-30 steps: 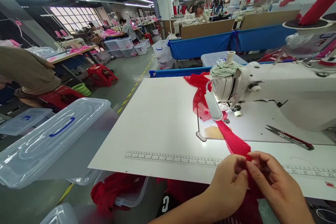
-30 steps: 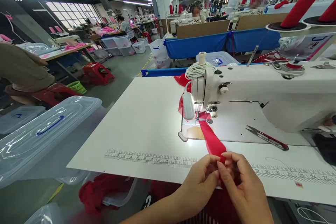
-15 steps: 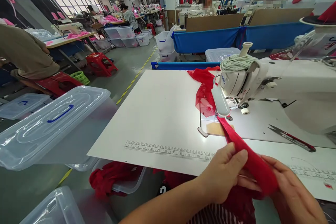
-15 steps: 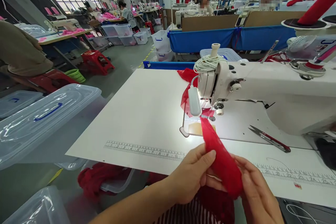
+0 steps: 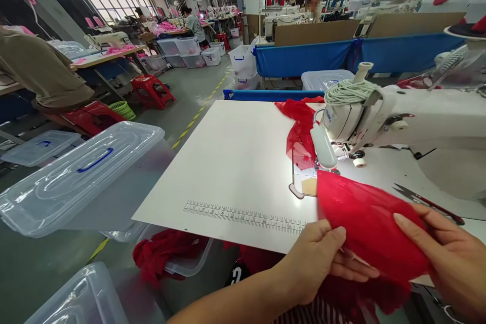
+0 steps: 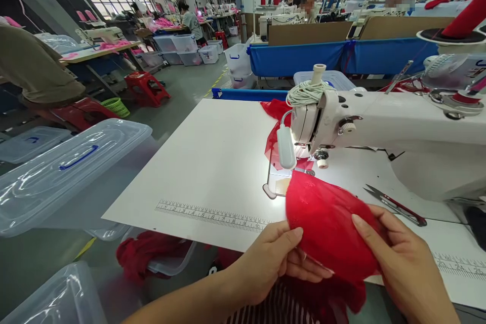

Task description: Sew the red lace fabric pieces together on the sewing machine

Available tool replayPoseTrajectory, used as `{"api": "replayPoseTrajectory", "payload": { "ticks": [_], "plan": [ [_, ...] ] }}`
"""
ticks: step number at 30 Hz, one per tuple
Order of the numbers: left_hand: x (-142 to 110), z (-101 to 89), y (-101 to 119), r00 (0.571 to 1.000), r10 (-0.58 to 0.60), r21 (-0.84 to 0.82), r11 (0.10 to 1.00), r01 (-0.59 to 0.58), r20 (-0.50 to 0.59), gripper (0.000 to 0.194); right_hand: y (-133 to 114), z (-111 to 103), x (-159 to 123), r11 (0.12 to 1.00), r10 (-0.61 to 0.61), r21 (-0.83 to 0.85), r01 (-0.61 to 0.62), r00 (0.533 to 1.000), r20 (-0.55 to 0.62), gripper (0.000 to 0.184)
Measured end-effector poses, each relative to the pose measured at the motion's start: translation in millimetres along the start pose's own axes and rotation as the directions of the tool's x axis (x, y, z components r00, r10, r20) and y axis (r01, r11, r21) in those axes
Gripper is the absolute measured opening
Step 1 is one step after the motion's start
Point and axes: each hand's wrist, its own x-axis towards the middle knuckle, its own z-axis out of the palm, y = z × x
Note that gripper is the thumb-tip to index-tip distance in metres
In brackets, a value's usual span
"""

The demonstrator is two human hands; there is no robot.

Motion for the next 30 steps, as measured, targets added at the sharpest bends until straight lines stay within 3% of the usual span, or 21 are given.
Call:
{"api": "replayPoseTrajectory", "payload": {
  "ticks": [2, 5, 7, 8, 9, 10, 11, 12, 13, 14, 15, 18, 22, 28, 30],
  "plan": [
    [-3, -5.1, -1, 0.995, -0.077, 0.055, 0.995, 0.080, -0.058, 0.023, 14, -2, -4, 0.990, 0.050, -0.132, -0.041, 0.997, 0.066, 0.039],
    [-15, -12.8, 7, 0.976, -0.211, 0.260, 0.941, 0.218, -0.055, 0.034, 27, 0, -13, 0.957, -0.011, -0.285, 0.051, 0.990, 0.140, 0.041],
    [-25, -16.2, 24, 0.951, -0.306, 0.553, 0.801, 0.229, 0.050, 0.047, 27, 3, -17, 0.946, -0.047, -0.312, 0.091, 0.988, 0.147, 0.041],
    [-28, -16.4, 34, 0.941, -0.319, 0.692, 0.705, 0.156, 0.114, 0.048, 25, 5, -18, 0.945, -0.055, -0.310, 0.102, 0.986, 0.156, 0.041],
    [-28, -15.6, 45, 0.956, -0.245, 0.774, 0.632, 0.029, 0.164, 0.046, 22, 6, -17, 0.945, -0.059, -0.308, 0.108, 0.984, 0.166, 0.041],
    [-24, -13.9, 54, 0.978, -0.080, 0.803, 0.586, -0.109, 0.191, 0.041, 19, 9, -16, 0.945, -0.061, -0.308, 0.110, 0.984, 0.164, 0.041],
    [-16, -11.6, 62, 0.971, 0.119, 0.808, 0.538, -0.238, 0.207, 0.033, 15, 11, -13, 0.944, -0.062, -0.311, 0.106, 0.987, 0.148, 0.041],
    [-4, -9.2, 67, 0.931, 0.292, 0.809, 0.480, -0.339, 0.217, 0.025, 12, 14, -10, 0.944, -0.063, -0.315, 0.097, 0.991, 0.119, 0.040],
    [10, -7.2, 70, 0.917, 0.341, 0.777, 0.512, -0.366, 0.207, 0.022, 9, 17, -7, 0.944, -0.067, -0.319, 0.086, 0.995, 0.072, 0.040],
    [24, -5.9, 71, 0.941, 0.306, 0.726, 0.613, -0.313, 0.147, 0.022, 6, 20, -4, 0.944, -0.070, -0.322, 0.077, 0.997, 0.031, 0.040],
    [38, -5.5, 69, 0.956, 0.272, 0.705, 0.656, -0.270, 0.112, 0.023, 4, 24, -2, 0.943, -0.082, -0.322, 0.077, 0.997, -0.001, 0.039],
    [66, -10.5, 58, 0.972, 0.216, 0.679, 0.700, -0.221, 0.093, 0.028, 0, 33, -5, 0.934, -0.184, -0.321, 0.158, 0.981, -0.054, 0.034],
    [67, -21.1, 49, 0.950, 0.297, 0.704, 0.654, -0.277, 0.098, 0.039, -4, 41, -18, 0.911, -0.294, -0.294, 0.288, 0.955, 0.023, 0.029],
    [60, -23.0, 55, 0.959, 0.257, 0.701, 0.662, -0.265, 0.120, 0.039, -13, 39, -7, 0.981, -0.104, -0.163, 0.109, 0.994, 0.039, 0.038],
    [60, -22.4, 58, 0.964, 0.227, 0.697, 0.669, -0.258, 0.138, 0.036, -13, 40, 1, 0.979, -0.101, -0.176, 0.105, 0.994, 0.031, 0.037]
  ]
}}
